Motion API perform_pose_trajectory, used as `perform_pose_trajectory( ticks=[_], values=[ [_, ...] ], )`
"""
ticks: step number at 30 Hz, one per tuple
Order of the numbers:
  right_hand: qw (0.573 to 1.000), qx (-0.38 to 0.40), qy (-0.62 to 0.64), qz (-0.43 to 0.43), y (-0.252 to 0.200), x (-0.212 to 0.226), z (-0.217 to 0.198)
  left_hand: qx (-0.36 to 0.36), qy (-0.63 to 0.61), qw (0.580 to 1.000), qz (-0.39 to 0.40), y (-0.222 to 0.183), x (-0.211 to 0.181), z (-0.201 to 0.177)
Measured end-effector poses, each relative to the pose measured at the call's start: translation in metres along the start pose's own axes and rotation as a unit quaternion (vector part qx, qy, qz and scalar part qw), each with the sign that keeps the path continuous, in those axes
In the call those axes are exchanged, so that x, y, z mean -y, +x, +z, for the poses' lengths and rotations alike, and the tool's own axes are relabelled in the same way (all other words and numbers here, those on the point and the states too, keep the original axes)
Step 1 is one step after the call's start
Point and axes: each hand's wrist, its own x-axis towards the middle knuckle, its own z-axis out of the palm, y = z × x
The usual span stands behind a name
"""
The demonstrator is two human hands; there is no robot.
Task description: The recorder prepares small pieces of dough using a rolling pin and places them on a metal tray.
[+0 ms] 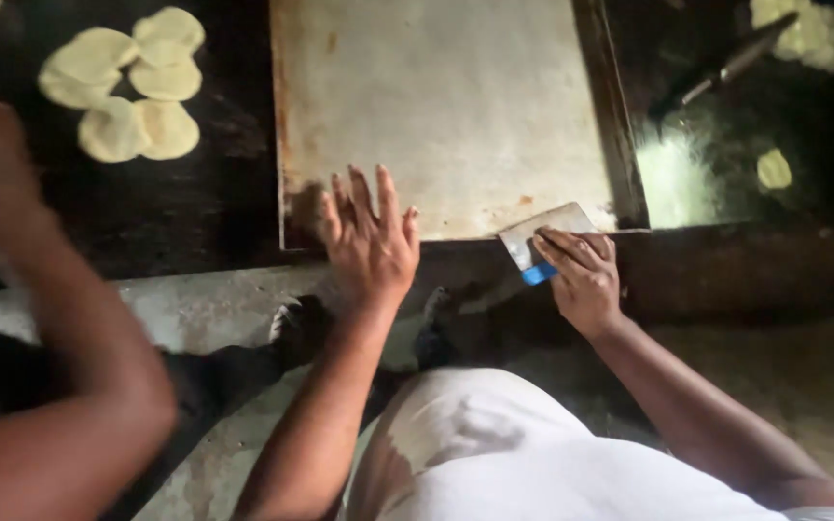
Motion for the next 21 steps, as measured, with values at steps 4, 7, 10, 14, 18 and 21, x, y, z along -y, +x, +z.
perform_pose_trajectory(
  ticks=[4,7,10,14,18,21],
  values=[
    [0.999,-0.025,0.035,-0.032,-0.018,-0.005,-0.001,0.021,0.036,0.999,0.005,0.0,-0.002,-0.006],
    [0.996,-0.036,0.049,-0.06,-0.031,-0.009,0.0,0.024,0.049,0.998,0.012,0.0,0.0,-0.006],
    [0.993,-0.024,0.076,-0.09,-0.052,-0.006,-0.007,0.026,0.055,0.998,0.019,-0.004,0.0,-0.006],
    [0.875,-0.08,0.447,0.167,-0.087,-0.012,0.007,0.015,0.049,0.998,0.021,0.0,-0.001,-0.006],
    [0.593,-0.204,0.655,0.421,-0.075,-0.033,0.032,0.015,0.049,0.999,0.018,-0.003,0.0,-0.005],
    [0.588,-0.215,0.596,0.503,-0.038,-0.023,0.041,0.015,0.046,0.999,0.016,-0.001,0.0,-0.006]
  ],
)
